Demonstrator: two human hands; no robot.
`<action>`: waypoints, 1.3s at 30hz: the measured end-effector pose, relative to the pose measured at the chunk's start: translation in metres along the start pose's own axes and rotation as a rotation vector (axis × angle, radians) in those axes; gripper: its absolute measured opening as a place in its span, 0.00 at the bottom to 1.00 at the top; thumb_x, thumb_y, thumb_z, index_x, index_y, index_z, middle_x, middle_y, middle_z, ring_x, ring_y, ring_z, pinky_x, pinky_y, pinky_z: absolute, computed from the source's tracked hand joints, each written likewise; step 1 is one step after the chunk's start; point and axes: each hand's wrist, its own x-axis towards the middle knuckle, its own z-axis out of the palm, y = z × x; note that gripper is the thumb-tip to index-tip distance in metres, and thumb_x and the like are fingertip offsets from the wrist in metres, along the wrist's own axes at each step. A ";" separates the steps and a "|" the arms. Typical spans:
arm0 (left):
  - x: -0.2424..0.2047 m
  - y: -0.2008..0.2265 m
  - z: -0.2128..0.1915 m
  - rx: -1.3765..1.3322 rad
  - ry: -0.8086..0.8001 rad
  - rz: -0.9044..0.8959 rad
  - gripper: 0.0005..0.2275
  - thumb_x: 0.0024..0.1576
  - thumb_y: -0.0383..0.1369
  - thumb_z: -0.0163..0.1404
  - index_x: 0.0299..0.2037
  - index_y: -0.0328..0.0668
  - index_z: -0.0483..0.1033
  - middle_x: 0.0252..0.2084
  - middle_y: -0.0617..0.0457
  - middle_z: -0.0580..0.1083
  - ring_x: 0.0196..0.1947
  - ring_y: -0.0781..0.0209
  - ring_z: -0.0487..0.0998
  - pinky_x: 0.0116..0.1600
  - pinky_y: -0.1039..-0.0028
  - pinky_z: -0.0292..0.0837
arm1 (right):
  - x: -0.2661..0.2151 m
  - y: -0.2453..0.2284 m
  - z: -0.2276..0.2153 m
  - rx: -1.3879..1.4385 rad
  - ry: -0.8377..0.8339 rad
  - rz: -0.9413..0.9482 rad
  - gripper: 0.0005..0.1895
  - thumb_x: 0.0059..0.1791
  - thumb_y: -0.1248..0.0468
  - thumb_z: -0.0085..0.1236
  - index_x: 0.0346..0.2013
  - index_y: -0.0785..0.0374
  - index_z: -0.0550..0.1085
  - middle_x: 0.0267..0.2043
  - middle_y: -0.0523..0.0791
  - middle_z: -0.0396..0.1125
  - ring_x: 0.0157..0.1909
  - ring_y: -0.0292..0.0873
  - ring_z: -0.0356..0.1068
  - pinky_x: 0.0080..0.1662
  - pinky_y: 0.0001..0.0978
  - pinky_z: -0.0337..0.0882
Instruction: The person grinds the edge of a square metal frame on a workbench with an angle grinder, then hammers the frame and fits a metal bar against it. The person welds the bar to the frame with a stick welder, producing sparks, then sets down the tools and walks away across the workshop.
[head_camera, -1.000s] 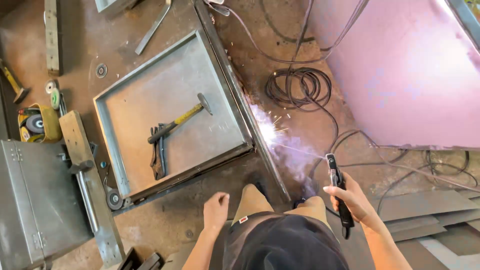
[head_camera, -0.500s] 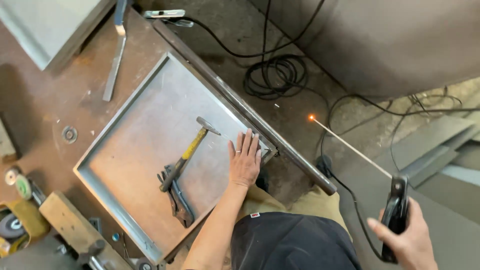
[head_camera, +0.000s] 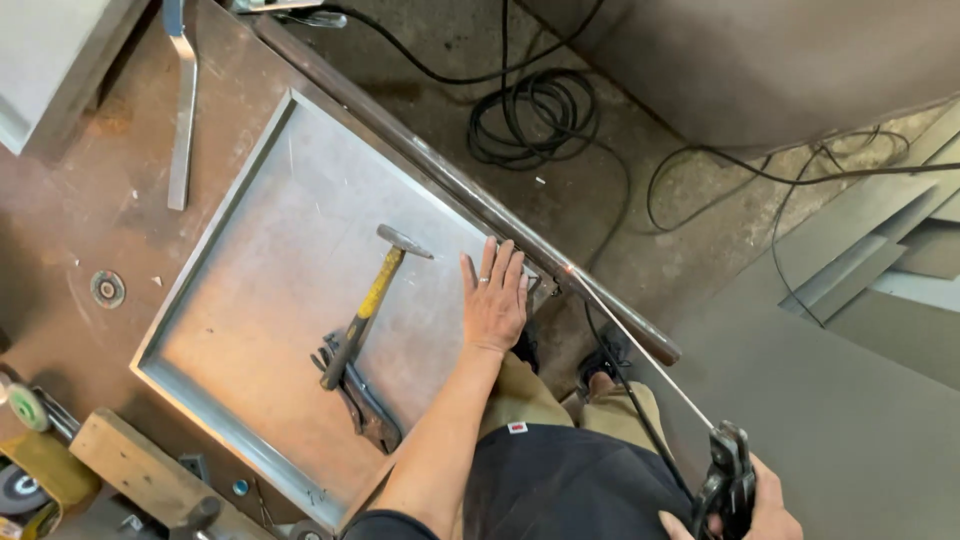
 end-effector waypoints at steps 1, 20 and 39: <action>0.012 -0.002 0.001 -0.012 0.041 0.010 0.16 0.65 0.34 0.49 0.63 0.43 0.70 0.70 0.53 0.66 0.77 0.49 0.58 0.78 0.40 0.44 | -0.003 -0.038 -0.014 -0.125 0.013 0.050 0.62 0.25 0.57 0.84 0.72 0.57 0.65 0.28 0.51 0.71 0.30 0.47 0.74 0.45 0.34 0.77; 0.011 -0.001 0.010 0.072 0.074 0.002 0.18 0.56 0.28 0.53 0.57 0.47 0.75 0.65 0.56 0.71 0.73 0.54 0.63 0.74 0.40 0.50 | 0.129 0.223 0.104 0.276 -0.131 -0.606 0.43 0.31 0.64 0.67 0.61 0.67 0.67 0.47 0.52 0.72 0.49 0.47 0.74 0.57 0.36 0.69; 0.015 0.002 0.004 0.089 0.067 0.001 0.19 0.53 0.26 0.53 0.57 0.47 0.75 0.64 0.57 0.71 0.72 0.54 0.63 0.72 0.41 0.52 | 0.162 0.228 0.102 0.047 -0.416 -0.455 0.46 0.22 0.63 0.75 0.55 0.65 0.72 0.46 0.55 0.75 0.51 0.52 0.76 0.56 0.38 0.70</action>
